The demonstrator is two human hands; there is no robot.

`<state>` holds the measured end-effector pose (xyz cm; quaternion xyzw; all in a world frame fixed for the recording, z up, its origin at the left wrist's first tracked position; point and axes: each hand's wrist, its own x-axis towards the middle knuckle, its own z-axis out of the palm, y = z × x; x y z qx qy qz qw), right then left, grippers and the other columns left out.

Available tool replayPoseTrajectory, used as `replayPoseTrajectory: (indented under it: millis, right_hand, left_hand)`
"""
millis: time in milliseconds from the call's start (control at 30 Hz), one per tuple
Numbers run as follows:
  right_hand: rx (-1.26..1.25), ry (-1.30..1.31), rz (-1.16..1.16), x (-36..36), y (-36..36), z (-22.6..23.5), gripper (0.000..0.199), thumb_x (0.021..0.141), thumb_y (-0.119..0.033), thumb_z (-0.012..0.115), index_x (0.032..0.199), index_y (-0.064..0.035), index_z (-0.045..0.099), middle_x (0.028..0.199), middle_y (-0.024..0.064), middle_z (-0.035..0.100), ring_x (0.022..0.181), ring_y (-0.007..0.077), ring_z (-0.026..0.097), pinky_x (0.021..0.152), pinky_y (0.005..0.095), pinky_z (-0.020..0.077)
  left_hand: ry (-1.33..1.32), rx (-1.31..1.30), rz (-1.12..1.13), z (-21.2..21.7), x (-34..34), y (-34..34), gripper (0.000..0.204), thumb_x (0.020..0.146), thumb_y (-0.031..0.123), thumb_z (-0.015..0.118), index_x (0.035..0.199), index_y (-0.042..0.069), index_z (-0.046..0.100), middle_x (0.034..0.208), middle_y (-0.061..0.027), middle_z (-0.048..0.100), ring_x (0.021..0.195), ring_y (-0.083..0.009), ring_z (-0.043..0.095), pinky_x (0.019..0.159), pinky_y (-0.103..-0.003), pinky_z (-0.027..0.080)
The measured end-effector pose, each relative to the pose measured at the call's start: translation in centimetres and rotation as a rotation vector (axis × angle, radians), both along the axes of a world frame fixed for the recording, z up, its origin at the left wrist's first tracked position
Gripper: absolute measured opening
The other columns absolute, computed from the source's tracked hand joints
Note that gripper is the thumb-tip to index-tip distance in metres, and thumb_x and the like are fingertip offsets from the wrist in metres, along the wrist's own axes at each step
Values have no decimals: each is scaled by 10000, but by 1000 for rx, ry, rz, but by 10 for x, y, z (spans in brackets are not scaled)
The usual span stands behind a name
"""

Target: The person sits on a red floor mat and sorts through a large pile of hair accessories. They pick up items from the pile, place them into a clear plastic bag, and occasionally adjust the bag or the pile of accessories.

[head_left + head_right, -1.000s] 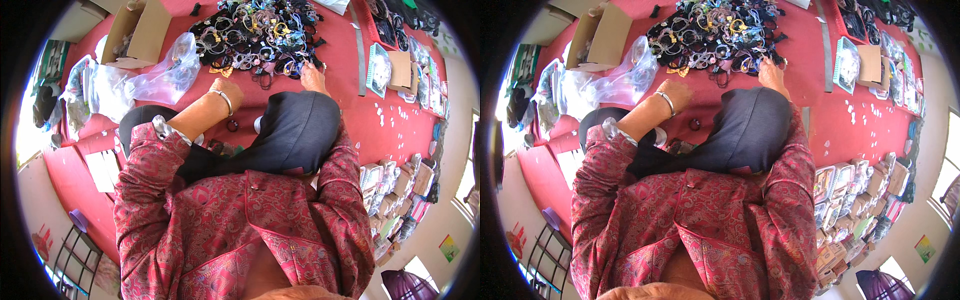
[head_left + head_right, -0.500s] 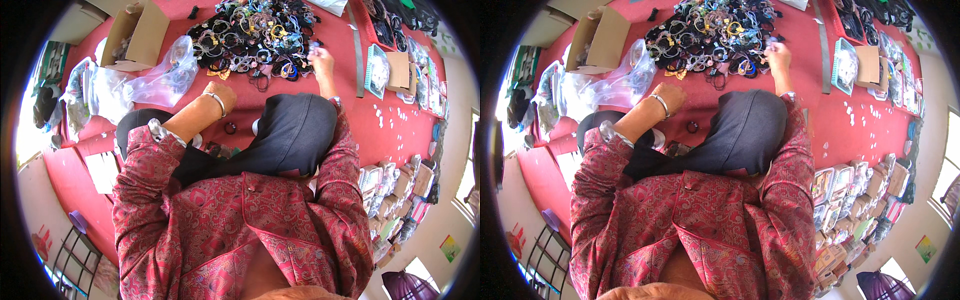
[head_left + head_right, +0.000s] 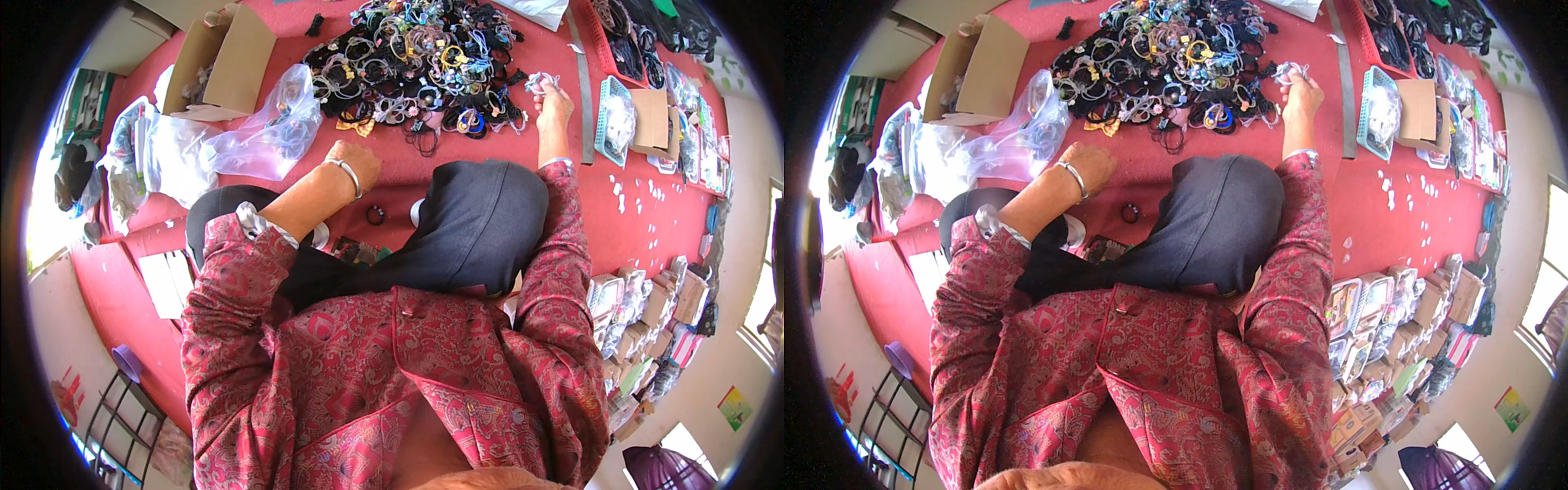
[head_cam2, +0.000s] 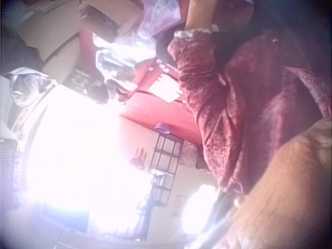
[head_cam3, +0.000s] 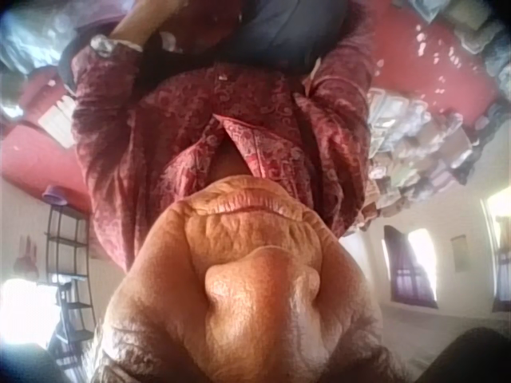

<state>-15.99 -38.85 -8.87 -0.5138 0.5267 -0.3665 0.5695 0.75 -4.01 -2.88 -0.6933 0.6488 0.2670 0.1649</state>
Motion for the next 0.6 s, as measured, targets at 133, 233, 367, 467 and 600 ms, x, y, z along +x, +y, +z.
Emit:
replayPoseTrajectory:
  millis: [133,233,367,467,600]
  right_hand:
    - [26,10,35,22,1,2,133,780,-129,617,846,-14,599,697,66,609,472,96,502,376,200,358]
    - [160,-100,59,35,-5,-7,140,768,-144,634,837,-27,603,671,51,598,480,98,504,392,202,368]
    - [274,-140,204,53,-15,-8,110,758,-142,630,804,-43,616,642,34,593,466,80,482,391,196,364]
    - [-19,47,353,77,-7,5,118,761,-135,619,808,-27,621,635,23,583,465,63,470,402,194,364]
    - [-896,825,749,76,6,-18,336,622,-155,700,940,-78,626,771,110,627,681,256,602,632,335,482]
  left_hand:
    - [-7,-2,-19,-4,1,2,177,784,151,476,845,74,623,864,-123,623,818,-275,617,659,-401,490]
    - [-37,10,-34,-6,2,1,172,782,157,485,846,77,623,864,-118,625,807,-273,620,654,-397,493]
    - [-30,6,-52,-5,5,3,166,779,156,495,853,81,624,865,-112,627,795,-268,624,655,-389,496]
    - [-36,7,-23,-8,7,6,165,774,146,503,861,82,627,870,-106,629,796,-265,625,656,-385,496]
    - [-48,36,-13,-4,6,4,179,772,153,519,880,95,650,909,-87,637,846,-244,620,672,-368,482]
